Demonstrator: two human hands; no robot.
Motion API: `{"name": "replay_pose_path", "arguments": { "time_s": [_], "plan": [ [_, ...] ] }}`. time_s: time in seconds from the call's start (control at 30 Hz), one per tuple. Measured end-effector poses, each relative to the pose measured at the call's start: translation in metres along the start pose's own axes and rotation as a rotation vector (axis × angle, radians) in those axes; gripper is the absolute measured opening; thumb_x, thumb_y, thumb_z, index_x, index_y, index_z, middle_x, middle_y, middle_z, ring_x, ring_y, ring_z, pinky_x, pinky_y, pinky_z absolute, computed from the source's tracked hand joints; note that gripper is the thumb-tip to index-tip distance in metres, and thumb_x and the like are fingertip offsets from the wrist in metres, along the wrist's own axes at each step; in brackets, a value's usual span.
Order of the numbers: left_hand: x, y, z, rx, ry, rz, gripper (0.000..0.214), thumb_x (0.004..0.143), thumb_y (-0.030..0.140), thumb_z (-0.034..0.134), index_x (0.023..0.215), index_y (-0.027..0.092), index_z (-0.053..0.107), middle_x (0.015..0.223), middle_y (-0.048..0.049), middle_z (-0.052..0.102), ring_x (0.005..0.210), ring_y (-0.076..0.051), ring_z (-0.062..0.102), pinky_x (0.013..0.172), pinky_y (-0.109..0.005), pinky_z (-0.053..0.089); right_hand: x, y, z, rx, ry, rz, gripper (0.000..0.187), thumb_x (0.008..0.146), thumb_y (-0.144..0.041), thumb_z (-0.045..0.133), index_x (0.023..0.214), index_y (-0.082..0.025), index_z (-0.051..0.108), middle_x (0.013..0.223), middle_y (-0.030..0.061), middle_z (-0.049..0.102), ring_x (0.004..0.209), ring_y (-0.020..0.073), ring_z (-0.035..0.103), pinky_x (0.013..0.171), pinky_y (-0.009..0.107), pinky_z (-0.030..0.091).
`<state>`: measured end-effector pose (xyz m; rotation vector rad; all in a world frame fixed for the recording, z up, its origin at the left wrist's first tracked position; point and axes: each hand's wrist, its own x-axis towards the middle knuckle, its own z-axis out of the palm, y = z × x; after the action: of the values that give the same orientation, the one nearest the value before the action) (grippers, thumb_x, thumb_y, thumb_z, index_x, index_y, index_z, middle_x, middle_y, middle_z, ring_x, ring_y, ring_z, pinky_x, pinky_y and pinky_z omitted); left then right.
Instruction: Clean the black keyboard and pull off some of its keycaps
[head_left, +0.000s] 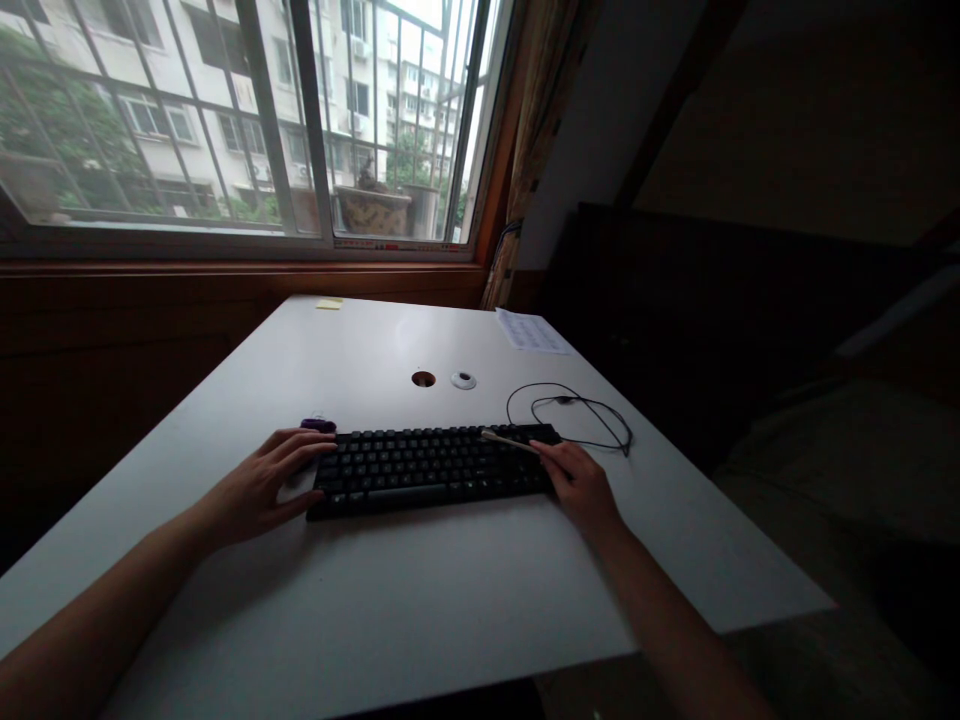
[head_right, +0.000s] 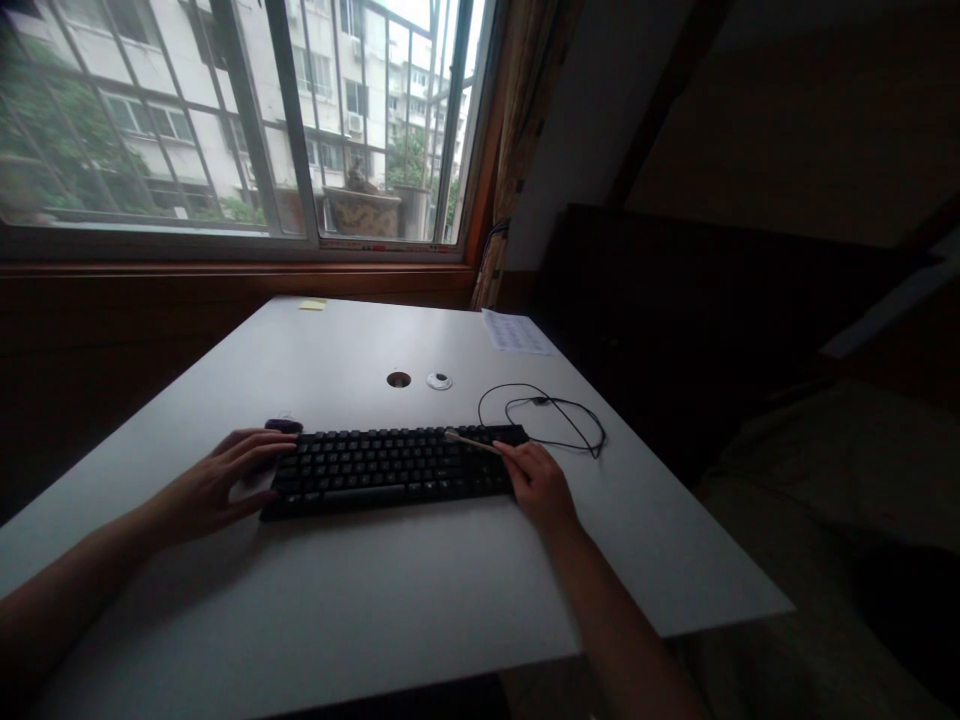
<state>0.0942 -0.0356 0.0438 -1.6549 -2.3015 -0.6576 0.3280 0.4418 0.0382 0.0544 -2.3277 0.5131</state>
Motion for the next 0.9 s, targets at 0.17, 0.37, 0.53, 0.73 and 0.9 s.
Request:
{"name": "replay_pose_path", "arguments": {
  "time_s": [0.17, 0.37, 0.53, 0.73, 0.9],
  "plan": [
    [0.005, 0.009, 0.002, 0.021, 0.056, 0.109, 0.045, 0.103, 0.023, 0.062, 0.147, 0.028, 0.055, 0.148, -0.009, 0.061, 0.138, -0.03, 0.054, 0.112, -0.054, 0.054, -0.001, 0.001, 0.0, 0.006, -0.016, 0.011, 0.031, 0.104, -0.025, 0.057, 0.129, -0.029, 0.075, 0.089, 0.0046, 0.07, 0.084, 0.0221, 0.065, 0.08, 0.038, 0.057],
    [0.012, 0.023, 0.009, 0.026, 0.033, 0.164, 0.046, 0.104, 0.022, 0.058, 0.15, 0.029, 0.055, 0.152, -0.0083, 0.059, 0.137, -0.03, 0.056, 0.108, -0.052, 0.057, -0.003, 0.004, 0.002, 0.006, -0.021, 0.013, 0.031, 0.104, -0.025, 0.055, 0.128, -0.029, 0.075, 0.089, 0.0046, 0.069, 0.083, 0.0216, 0.065, 0.079, 0.038, 0.057],
    [0.016, 0.031, 0.015, 0.054, 0.03, 0.111, 0.049, 0.103, 0.03, 0.061, 0.152, 0.031, 0.055, 0.146, -0.0084, 0.064, 0.131, -0.033, 0.058, 0.105, -0.056, 0.057, -0.001, 0.002, 0.001, 0.007, -0.029, 0.025, 0.031, 0.104, -0.025, 0.055, 0.128, -0.028, 0.076, 0.089, 0.0052, 0.07, 0.083, 0.0218, 0.066, 0.079, 0.038, 0.058],
    [0.017, 0.034, 0.02, 0.059, 0.037, 0.071, 0.046, 0.103, 0.033, 0.062, 0.149, 0.03, 0.058, 0.145, -0.0089, 0.064, 0.127, -0.034, 0.059, 0.105, -0.058, 0.055, -0.001, 0.001, 0.0, 0.023, -0.031, 0.024, 0.03, 0.104, -0.024, 0.057, 0.126, -0.028, 0.076, 0.088, 0.0045, 0.07, 0.082, 0.021, 0.066, 0.077, 0.036, 0.058],
    [0.018, 0.035, 0.02, 0.091, 0.045, 0.101, 0.043, 0.106, 0.032, 0.058, 0.148, 0.026, 0.055, 0.143, -0.0105, 0.064, 0.132, -0.035, 0.055, 0.111, -0.062, 0.052, 0.0, 0.001, 0.001, 0.015, -0.032, 0.018, 0.03, 0.104, -0.024, 0.056, 0.127, -0.028, 0.076, 0.089, 0.0048, 0.07, 0.082, 0.0212, 0.066, 0.077, 0.037, 0.058]
  ]
}}
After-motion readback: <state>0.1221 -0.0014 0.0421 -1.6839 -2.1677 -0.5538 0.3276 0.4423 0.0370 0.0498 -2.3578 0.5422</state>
